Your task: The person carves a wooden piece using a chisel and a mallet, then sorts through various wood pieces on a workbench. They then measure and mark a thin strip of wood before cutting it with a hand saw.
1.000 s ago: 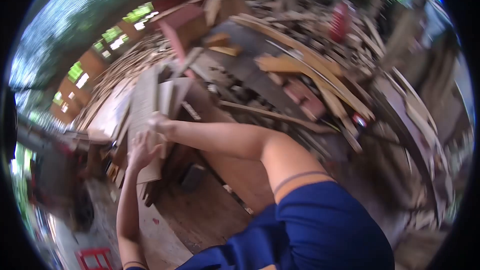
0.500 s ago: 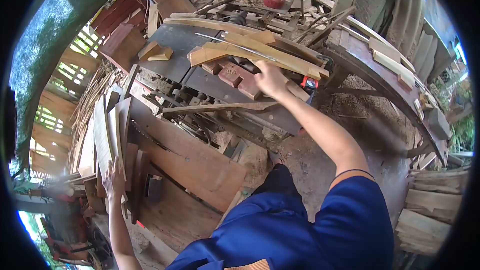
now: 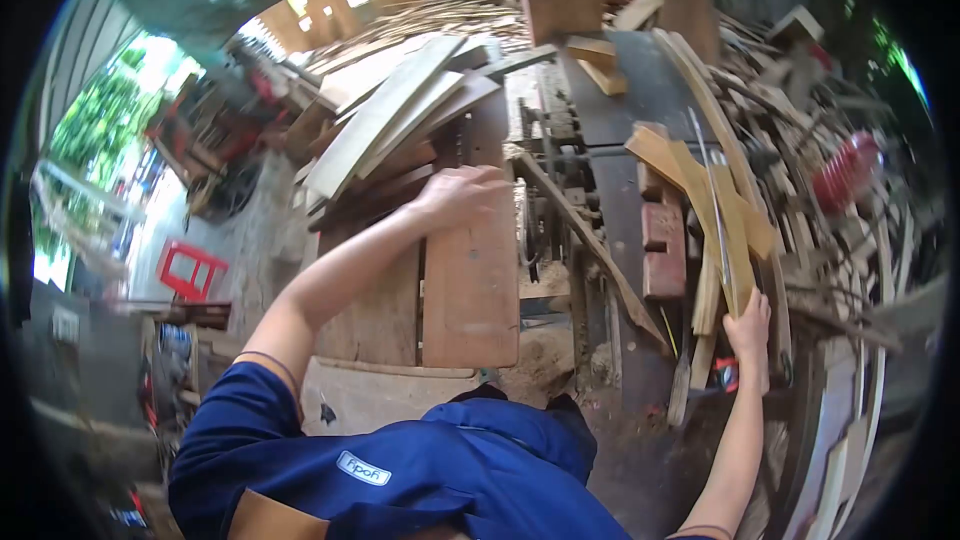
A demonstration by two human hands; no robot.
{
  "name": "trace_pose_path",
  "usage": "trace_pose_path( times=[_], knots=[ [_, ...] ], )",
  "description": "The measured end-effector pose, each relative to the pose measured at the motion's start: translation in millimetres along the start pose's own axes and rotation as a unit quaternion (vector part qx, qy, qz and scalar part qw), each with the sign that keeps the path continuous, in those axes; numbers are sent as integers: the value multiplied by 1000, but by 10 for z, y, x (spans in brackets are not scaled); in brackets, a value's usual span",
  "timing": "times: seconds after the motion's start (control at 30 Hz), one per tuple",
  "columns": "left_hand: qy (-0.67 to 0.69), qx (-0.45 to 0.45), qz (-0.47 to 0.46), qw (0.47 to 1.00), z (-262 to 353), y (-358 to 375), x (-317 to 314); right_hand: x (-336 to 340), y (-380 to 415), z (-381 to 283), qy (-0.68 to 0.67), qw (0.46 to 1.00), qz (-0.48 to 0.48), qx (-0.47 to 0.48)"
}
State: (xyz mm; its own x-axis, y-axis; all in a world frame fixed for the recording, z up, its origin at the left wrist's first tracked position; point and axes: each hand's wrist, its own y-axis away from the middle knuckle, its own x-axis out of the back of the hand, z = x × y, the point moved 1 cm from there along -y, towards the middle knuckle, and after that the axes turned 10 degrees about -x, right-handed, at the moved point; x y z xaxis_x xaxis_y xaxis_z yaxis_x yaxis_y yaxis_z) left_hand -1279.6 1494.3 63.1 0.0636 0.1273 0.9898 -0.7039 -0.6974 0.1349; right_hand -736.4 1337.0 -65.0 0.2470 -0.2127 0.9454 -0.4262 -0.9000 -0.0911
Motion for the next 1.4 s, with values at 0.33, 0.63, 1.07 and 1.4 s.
trace_pose_path(
  times=[0.33, 0.63, 1.07, 1.4],
  knots=[
    [422, -155, 6, 893, 1709, -413, -209, 687, 799, -972, -323, 943, -77, -18],
    [925, 20, -52, 376, 2090, -910, -348, 477, 954, -1737, -320, 946, -51, -29],
    [899, 128, 23, 419, 2407, -2030, -809, 255, 579, -1353, -237, 961, -52, -136],
    [872, 161, 98, 452, 2260, -2418, -1022, -156, -1392, 77, -443, 846, 144, -258]
  ],
)
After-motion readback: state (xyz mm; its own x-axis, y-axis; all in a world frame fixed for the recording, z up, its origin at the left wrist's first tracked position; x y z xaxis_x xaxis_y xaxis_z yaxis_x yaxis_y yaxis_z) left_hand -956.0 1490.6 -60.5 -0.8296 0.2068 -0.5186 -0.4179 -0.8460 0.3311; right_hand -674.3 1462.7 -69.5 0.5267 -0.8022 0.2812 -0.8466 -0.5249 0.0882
